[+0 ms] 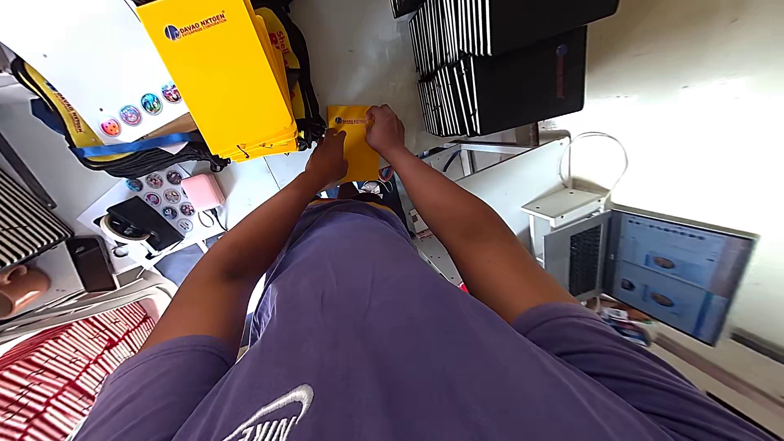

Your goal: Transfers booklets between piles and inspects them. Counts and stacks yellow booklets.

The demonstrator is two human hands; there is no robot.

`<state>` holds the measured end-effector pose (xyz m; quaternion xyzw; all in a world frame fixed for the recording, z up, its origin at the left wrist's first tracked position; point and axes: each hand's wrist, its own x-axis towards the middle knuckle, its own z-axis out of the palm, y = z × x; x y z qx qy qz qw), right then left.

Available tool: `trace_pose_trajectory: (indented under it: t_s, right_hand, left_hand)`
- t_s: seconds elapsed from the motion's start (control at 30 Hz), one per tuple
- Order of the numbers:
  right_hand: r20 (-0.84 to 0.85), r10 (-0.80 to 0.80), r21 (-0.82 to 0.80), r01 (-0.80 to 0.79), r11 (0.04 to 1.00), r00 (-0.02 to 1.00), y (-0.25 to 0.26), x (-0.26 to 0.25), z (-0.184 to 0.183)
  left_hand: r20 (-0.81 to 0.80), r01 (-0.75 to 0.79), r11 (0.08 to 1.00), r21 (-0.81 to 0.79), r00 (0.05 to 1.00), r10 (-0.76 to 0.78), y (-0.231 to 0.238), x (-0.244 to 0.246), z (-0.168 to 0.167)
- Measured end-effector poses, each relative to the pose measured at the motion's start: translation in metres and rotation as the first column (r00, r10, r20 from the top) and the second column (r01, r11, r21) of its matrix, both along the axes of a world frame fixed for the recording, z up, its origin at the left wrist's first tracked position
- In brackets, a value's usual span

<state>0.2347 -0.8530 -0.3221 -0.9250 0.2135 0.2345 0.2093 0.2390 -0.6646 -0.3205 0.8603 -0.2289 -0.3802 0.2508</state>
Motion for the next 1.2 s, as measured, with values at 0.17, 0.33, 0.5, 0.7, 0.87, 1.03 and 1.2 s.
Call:
trace_pose_trajectory:
  t_s: [0.17, 0.33, 0.5, 0.7, 0.87, 1.03, 1.2]
  right_hand:
    - [0.030, 0.021, -0.003, -0.021, 1.000, 0.999, -0.001, -0.003, -0.003]
    - [0.145, 0.126, -0.022, -0.124, 0.992, 0.981, -0.010, -0.006, -0.011]
    - [0.252, 0.242, -0.034, -0.242, 0.970, 0.937, -0.015, -0.004, -0.010]
    - [0.419, 0.183, -0.032, -0.187, 0.982, 0.889, -0.020, -0.008, -0.014]
    - [0.215, -0.591, 0.249, 0.542, 0.803, 0.777, -0.020, -0.045, -0.006]
    - [-0.107, -0.537, 0.206, 0.547, 0.811, 0.837, 0.019, -0.095, 0.000]
    - [-0.138, -0.580, 0.323, 0.590, 0.740, 0.803, 0.022, -0.102, -0.004]
  left_hand:
    - [0.028, 0.004, 1.000, -0.012, 1.000, -0.004, -0.034, 0.024, -0.012]
    - [0.037, -0.036, 0.999, -0.014, 0.999, 0.037, -0.041, 0.026, -0.004]
    - [-0.070, -0.306, 0.952, 0.000, 0.950, 0.305, -0.009, -0.016, 0.003]
    - [-0.195, -0.418, 0.906, 0.066, 0.885, 0.422, 0.016, -0.045, -0.009]
    - [-0.247, -0.457, 0.887, 0.070, 0.853, 0.459, 0.011, -0.034, -0.011]
    - [-0.270, -0.472, 0.876, 0.104, 0.834, 0.481, 0.008, -0.026, -0.008]
    - [-0.378, -0.509, 0.857, 0.087, 0.779, 0.501, 0.010, -0.015, -0.009]
